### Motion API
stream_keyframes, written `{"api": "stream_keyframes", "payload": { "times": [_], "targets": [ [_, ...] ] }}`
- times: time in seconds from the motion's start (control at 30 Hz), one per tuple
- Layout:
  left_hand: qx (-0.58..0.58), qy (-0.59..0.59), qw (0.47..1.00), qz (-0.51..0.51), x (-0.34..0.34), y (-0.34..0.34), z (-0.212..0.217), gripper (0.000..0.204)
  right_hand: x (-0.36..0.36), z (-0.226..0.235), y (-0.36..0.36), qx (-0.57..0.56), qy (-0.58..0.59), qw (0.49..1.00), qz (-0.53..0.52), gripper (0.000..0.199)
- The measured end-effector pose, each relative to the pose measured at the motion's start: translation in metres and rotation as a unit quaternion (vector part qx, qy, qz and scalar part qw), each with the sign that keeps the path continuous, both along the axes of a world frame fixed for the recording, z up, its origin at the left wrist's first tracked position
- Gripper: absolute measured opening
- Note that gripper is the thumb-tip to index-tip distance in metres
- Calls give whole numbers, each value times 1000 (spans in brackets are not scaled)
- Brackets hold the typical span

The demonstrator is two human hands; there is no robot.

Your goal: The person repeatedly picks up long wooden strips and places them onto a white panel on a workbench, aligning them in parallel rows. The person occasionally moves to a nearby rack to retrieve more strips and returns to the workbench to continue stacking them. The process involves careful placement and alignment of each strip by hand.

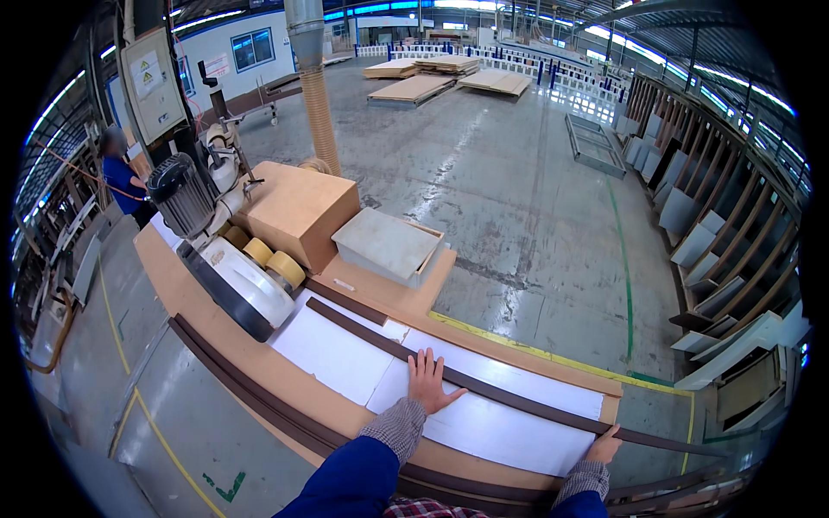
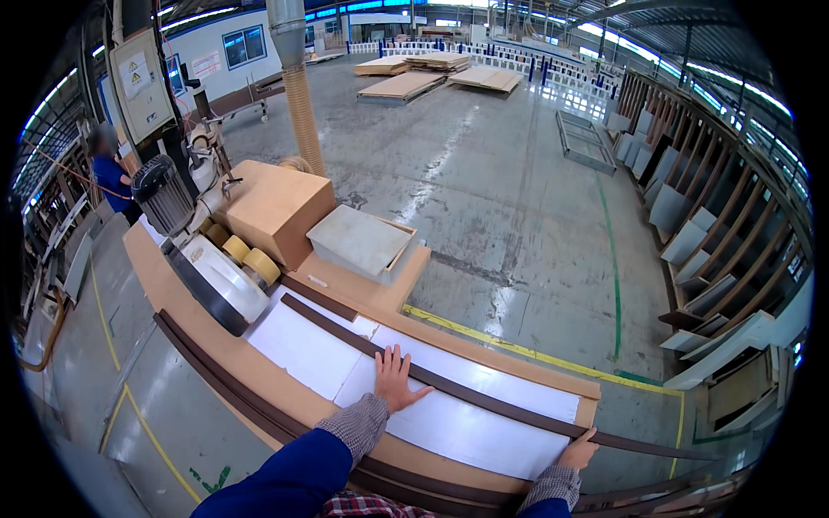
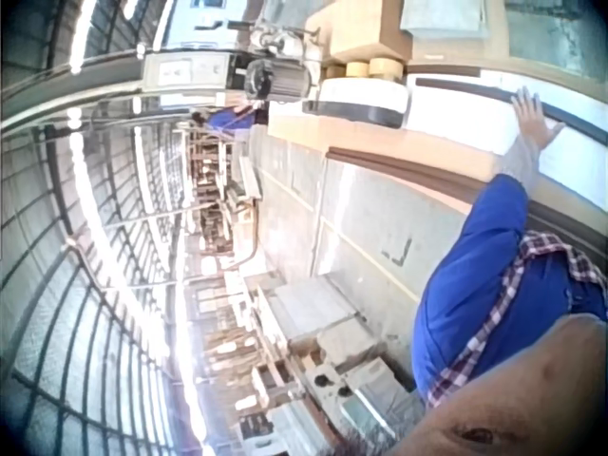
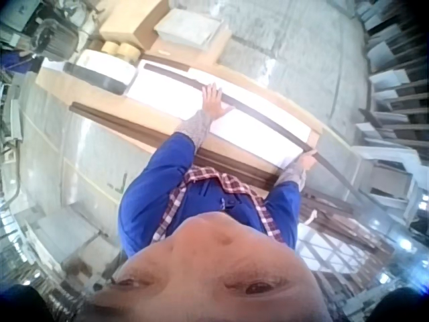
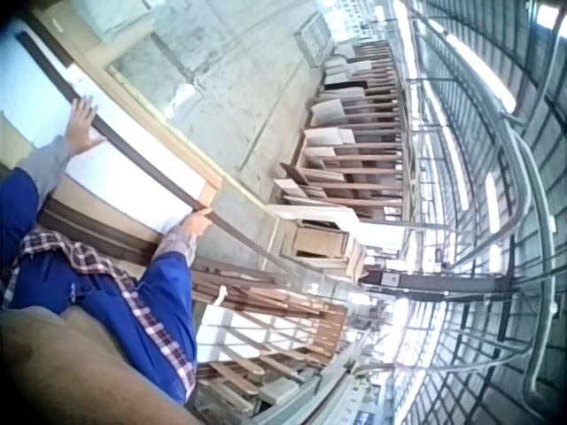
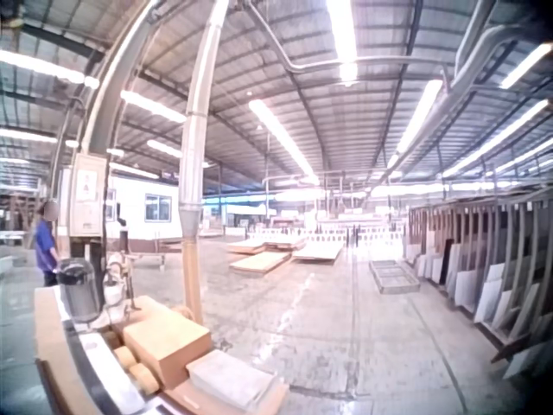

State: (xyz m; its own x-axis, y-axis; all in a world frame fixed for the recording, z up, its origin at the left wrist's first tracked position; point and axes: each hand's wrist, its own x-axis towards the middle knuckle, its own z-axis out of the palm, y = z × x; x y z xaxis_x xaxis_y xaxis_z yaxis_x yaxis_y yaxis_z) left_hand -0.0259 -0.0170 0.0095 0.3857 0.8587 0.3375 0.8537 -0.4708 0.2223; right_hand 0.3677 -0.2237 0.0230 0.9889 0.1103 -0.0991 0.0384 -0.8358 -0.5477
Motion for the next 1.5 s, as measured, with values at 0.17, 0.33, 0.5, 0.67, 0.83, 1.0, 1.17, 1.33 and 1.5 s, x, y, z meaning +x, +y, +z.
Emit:
{"api": "stream_keyframes", "payload": {
  "times": [0.17, 0.33, 0.5, 0.67, 0.83, 1.0, 1.17, 1.33, 1.5],
  "targets": [
    [9, -6, 1000, 8, 1, -2, 0, 91, 0, 1, 0, 12, -1, 1000, -3, 70],
    [8, -13, 1000, 9, 1, -3, 3, 91, -4, 4, -2, 34, -17, 999, 5, 68],
    [3, -8, 1000, 8, 0, -2, 5, 90, -2, 1, -1, 20, -24, 999, 9, 69],
    [-4, -7, 1000, 5, 1, -2, 6, 88, 2, -5, -2, 14, -41, 999, 9, 70],
    [-2, -3, 1000, 1, 0, -1, 7, 87, 4, -7, -2, 22, -39, 999, 12, 70],
    [3, 3, 1000, 0, 0, -1, 6, 87, 4, -6, -3, 27, -45, 998, 23, 70],
    [-24, 22, 999, 2, 1, 0, 7, 87, 16, -17, -1, 43, -31, 998, -14, 65],
    [-44, 56, 997, 4, 2, 4, 4, 89, 94, -44, -25, 453, 213, 857, -127, 42],
    [-60, 49, 997, -1, 5, 18, 0, 93, 151, -82, -46, 144, 37, 986, 68, 27]
  ]
}}
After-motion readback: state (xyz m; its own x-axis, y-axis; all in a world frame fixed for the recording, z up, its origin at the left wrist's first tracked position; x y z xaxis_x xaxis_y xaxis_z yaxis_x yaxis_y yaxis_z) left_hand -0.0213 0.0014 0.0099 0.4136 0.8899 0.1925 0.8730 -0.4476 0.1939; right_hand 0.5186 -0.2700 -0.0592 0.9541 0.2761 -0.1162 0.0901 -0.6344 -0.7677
